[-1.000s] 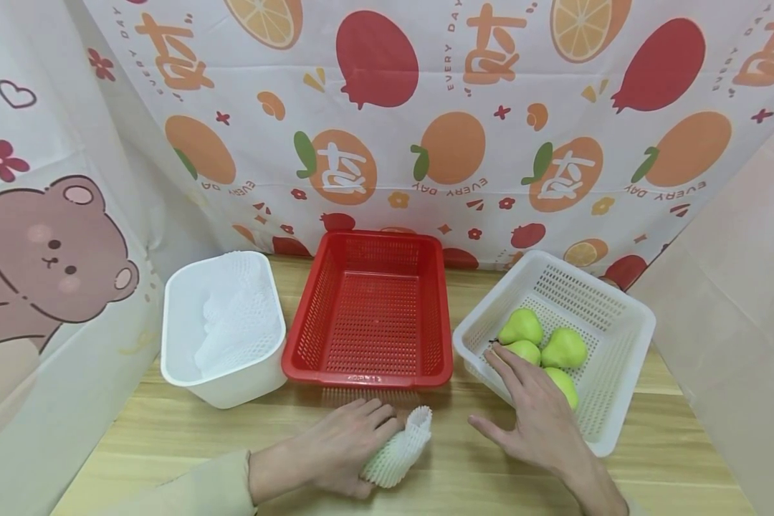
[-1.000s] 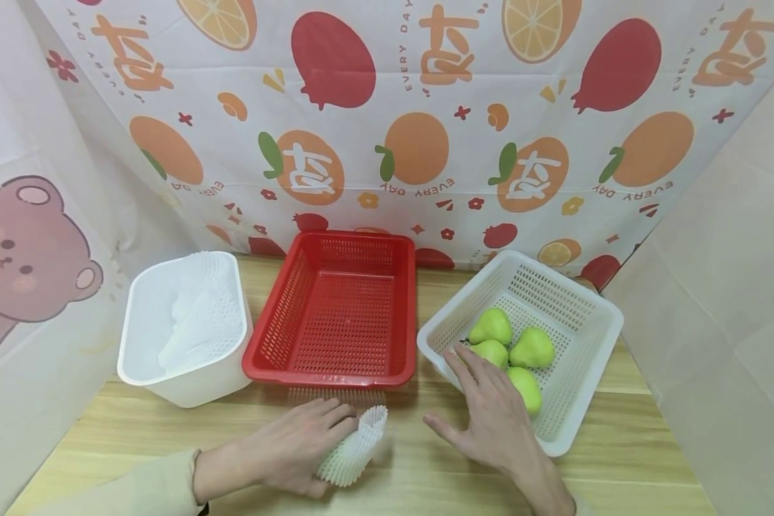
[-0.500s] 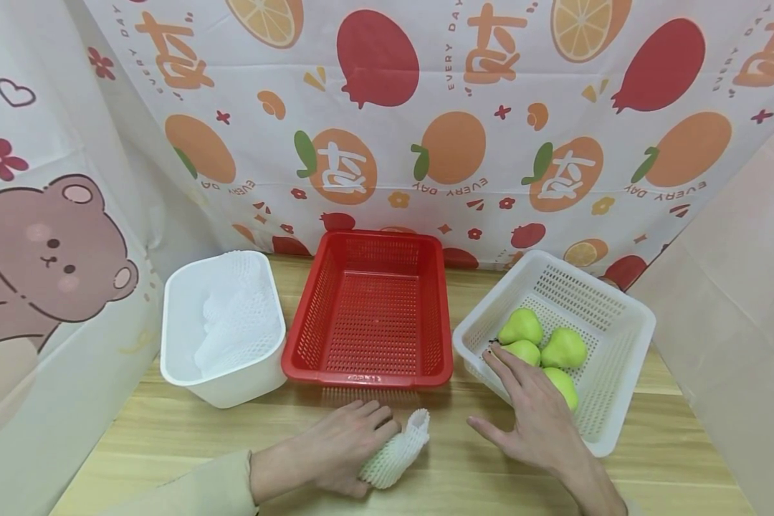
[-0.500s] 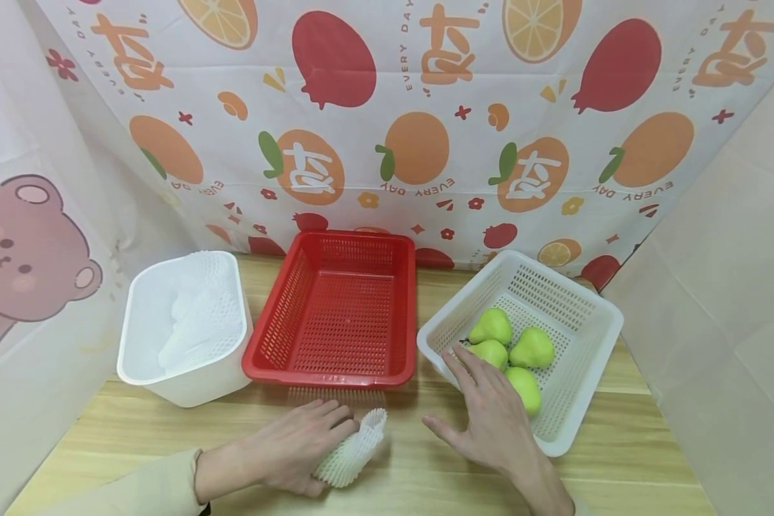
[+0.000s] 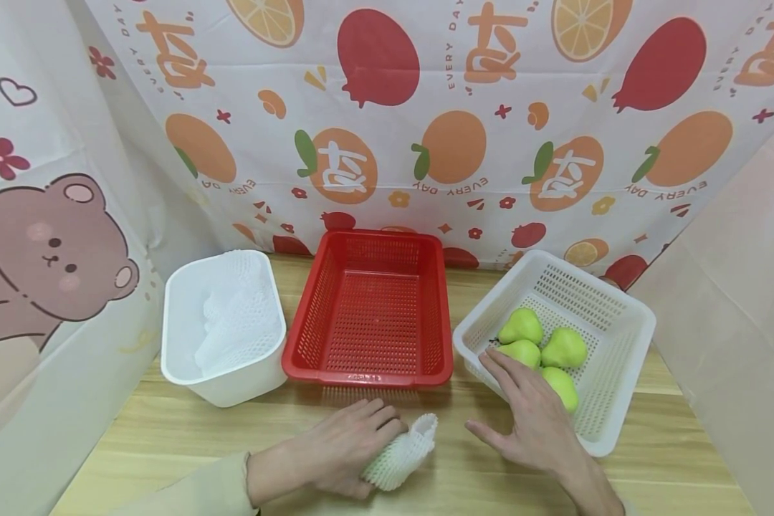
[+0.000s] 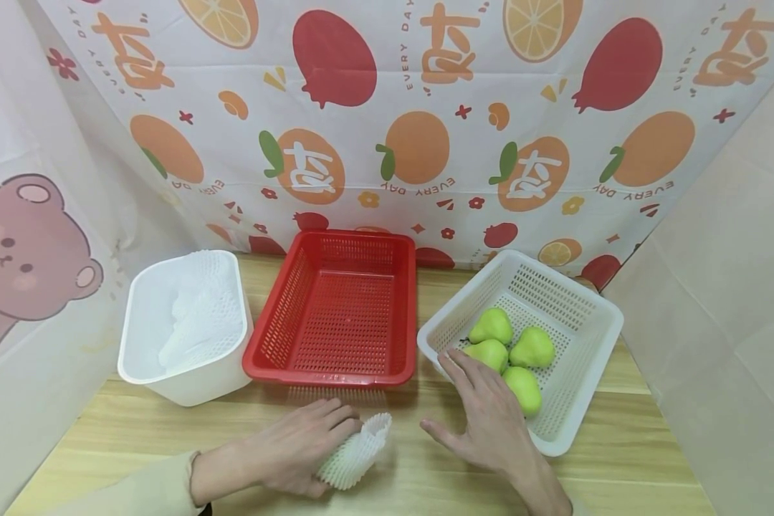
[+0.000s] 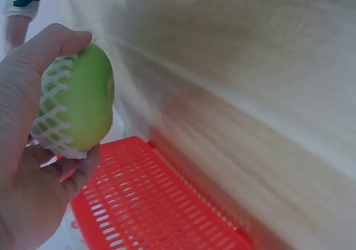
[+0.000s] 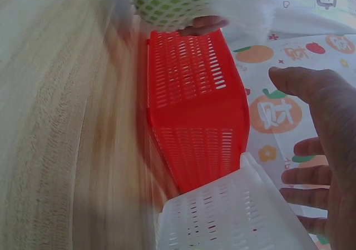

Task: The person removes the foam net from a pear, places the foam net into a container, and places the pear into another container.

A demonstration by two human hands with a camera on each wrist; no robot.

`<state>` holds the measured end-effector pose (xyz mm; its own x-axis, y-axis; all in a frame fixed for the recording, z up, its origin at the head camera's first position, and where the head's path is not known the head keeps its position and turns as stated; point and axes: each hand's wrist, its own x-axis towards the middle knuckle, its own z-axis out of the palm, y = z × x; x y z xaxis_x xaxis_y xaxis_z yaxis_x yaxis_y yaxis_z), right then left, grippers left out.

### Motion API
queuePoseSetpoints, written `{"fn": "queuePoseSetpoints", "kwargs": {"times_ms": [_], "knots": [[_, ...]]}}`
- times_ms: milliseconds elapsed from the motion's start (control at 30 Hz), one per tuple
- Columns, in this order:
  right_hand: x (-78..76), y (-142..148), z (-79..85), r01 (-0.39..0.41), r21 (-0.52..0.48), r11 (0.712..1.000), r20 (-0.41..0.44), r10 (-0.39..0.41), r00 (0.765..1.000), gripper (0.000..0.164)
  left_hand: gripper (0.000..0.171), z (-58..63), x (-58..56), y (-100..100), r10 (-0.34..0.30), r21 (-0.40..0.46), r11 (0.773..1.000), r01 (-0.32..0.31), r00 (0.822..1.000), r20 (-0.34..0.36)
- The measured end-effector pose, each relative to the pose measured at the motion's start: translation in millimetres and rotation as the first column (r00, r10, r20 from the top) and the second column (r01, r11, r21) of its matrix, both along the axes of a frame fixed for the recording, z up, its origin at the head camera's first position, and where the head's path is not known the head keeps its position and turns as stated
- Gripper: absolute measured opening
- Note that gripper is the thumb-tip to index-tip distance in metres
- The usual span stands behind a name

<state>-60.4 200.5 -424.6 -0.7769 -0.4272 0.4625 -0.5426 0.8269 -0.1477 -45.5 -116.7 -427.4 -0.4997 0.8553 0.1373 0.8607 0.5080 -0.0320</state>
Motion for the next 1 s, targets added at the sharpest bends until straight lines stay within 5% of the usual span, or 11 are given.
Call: {"fn": "queuePoseSetpoints", "kwargs": {"times_ms": [467,1000], "knots": [[-4.3,-10,-2.2,-0.199,-0.119,0.973,-0.181,0.175,0.968,0.088,0.087,37.4,-9.4,3,0.019,0.156,0.987,-0.022,1.000,0.018],[-11.6,-35,1.3,-0.494,-0.266,0.828,-0.346,0.396,0.851,0.086,0.089,60.1,-27.5,8,0.015,0.318,0.948,-0.018,1.000,0.013]]}}
